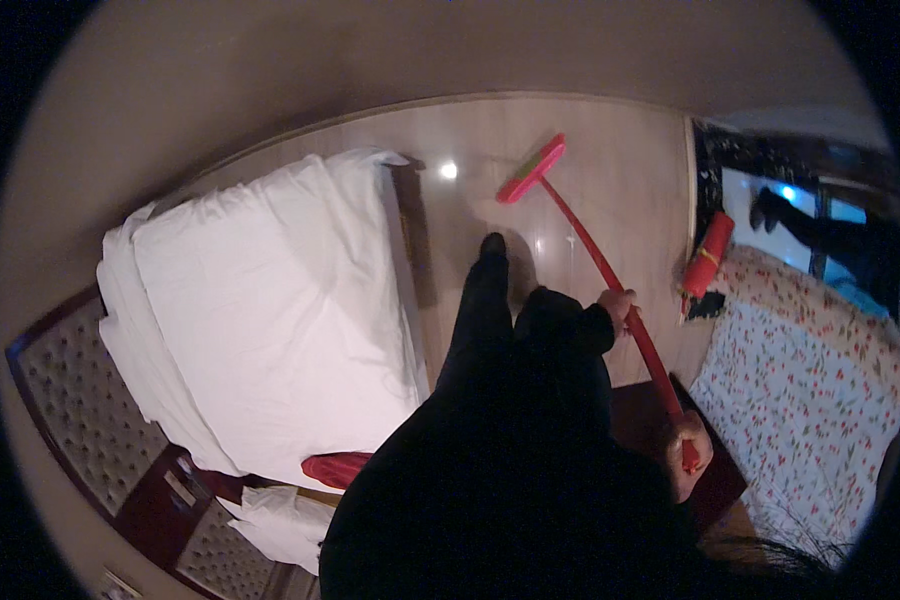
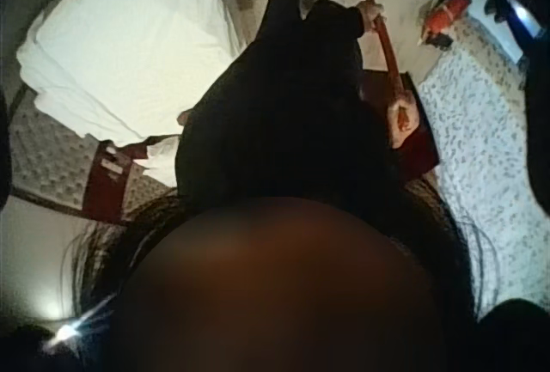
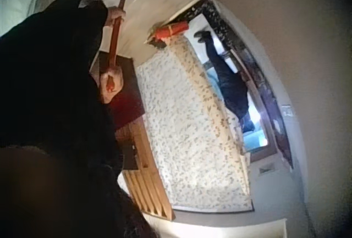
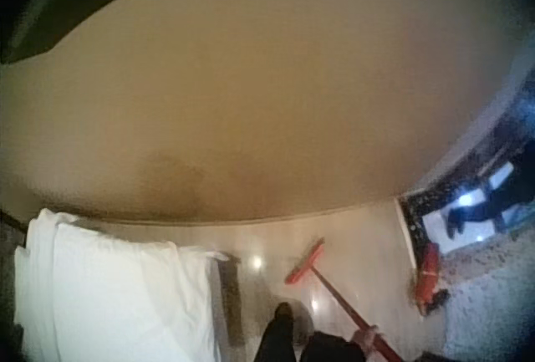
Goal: The person wipes a red desk and chair with a gray cloth, then sweeps the floor with a red broom, gathering debris into a pile. The person then picks up a red cloth from the bed and places it on the desk.
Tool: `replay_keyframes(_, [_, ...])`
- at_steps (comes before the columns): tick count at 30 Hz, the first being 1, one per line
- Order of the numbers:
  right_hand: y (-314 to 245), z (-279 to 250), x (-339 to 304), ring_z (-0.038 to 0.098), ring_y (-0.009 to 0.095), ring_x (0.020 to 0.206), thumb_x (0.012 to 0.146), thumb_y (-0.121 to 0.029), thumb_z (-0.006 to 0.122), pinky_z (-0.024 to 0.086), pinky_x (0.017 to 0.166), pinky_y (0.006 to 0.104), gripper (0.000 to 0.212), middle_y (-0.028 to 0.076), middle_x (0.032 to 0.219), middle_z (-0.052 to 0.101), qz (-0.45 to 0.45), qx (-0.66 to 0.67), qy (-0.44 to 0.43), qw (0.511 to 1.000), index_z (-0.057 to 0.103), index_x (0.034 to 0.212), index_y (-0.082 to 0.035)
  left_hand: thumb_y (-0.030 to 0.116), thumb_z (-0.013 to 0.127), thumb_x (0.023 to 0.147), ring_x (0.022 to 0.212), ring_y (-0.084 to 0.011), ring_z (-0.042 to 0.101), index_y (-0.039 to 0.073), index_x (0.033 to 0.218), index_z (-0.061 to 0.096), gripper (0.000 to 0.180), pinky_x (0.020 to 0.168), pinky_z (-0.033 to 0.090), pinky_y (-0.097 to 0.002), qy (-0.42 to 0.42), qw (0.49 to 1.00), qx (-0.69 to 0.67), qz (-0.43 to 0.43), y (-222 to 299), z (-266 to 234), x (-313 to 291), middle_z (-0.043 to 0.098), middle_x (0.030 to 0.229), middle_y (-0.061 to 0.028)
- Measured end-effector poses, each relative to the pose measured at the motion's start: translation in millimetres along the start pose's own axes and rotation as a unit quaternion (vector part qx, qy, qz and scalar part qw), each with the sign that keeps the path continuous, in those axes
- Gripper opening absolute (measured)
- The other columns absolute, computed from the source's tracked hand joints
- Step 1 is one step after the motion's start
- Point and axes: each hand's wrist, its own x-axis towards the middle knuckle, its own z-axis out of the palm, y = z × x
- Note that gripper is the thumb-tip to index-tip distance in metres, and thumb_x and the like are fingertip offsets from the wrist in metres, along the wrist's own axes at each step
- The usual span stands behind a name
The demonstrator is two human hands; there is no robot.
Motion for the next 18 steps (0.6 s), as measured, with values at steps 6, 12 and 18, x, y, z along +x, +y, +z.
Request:
replay_keyframes(6, [-4.8,38.8,57.9,0.046,0.014,0.061,0.093,-0.034,0.059,0.043,0.064,0.0275,0.027,0.002,0.074,0.048,0.124,0.275,-0.032,0.953,0.050,0.088,-0.009,0.023,0.059,0.087,0.058,-0.0225,0.061,0.008,0.087,0.055,0.016,0.054,0.052,-0.0393,0.046,0.995,0.030,0.080,105.9,-31.4,-32.1,0.060,0.071,-0.0058])
replay_keyframes(12, [-32.4,63.8,141.9,0.041,0.014,0.053,0.099,-0.037,0.050,0.044,0.056,0.0323,0.025,0.002,0.072,0.045,0.352,0.412,-0.089,0.836,0.045,0.091,-0.014,0.023,0.065,0.088,0.065,-0.0237,0.062,0.007,0.090,0.055,0.019,0.056,0.052,-0.0397,0.068,0.978,-0.145,0.133,173.8,-75.0,-35.7,0.061,0.077,-0.0085])
replay_keyframes(18, [-21.1,70.1,228.1,0.053,0.018,0.059,0.097,-0.028,0.055,0.049,0.056,0.0333,0.019,0.011,0.092,0.056,0.173,0.409,-0.301,0.844,0.047,0.098,-0.010,0.021,0.066,0.090,0.063,-0.0255,0.062,0.003,0.097,0.055,0.023,0.053,0.051,-0.0384,0.126,0.960,-0.225,0.104,224.7,-90.5,-26.4,0.064,0.081,-0.0125])
